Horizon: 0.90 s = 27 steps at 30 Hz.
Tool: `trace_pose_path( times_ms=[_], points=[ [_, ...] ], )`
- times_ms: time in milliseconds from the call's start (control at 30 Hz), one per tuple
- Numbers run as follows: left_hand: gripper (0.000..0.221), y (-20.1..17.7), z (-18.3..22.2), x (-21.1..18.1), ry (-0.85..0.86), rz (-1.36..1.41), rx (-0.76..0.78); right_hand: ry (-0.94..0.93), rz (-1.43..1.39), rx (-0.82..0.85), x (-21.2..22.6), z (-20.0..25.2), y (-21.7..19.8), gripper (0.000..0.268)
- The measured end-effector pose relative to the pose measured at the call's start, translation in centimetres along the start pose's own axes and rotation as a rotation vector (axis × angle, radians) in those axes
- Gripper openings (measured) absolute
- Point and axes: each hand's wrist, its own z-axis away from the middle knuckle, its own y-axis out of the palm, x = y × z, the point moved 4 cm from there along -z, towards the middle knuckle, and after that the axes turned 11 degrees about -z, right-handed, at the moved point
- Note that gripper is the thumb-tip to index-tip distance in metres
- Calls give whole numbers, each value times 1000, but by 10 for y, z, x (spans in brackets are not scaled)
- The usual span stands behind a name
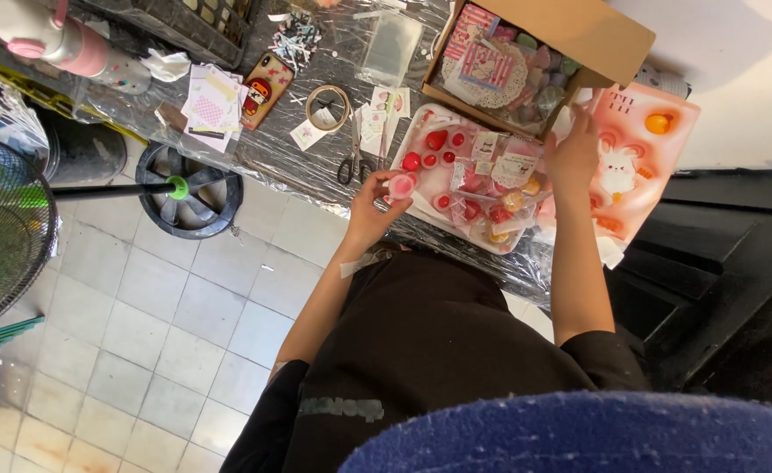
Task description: Wiping a small pink candle and preparing to attach a label with twine.
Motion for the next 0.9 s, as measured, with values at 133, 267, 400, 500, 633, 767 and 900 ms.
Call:
trace_pose_path(
  times_ms=[133, 267, 400, 500, 633, 767, 900],
  points=[
    [51, -1, 0, 0, 6, -6, 65, -29, -33, 286, -32, 15, 30, 63],
    [51, -12, 2, 11, 21, 21, 58, -130, -108, 165, 7, 27, 22, 69],
    [49, -27, -2, 39, -13, 7, 19, -241, -39, -76, 63, 49, 21, 55],
    [54, -42, -6, 52, -7, 11, -40, -316, -218, 124, 122, 82, 59, 51],
    [54, -74, -17, 64, -67, -101, -74, 157, -534, 856, 196, 125, 138, 53],
    [56, -106, -24, 77, 11, -224, -71, 114, -862, 967, 246, 144, 193, 67],
    [56, -132, -33, 85, 119, -353, -79, 214, -856, 896, 267, 151, 235, 64]
  ],
)
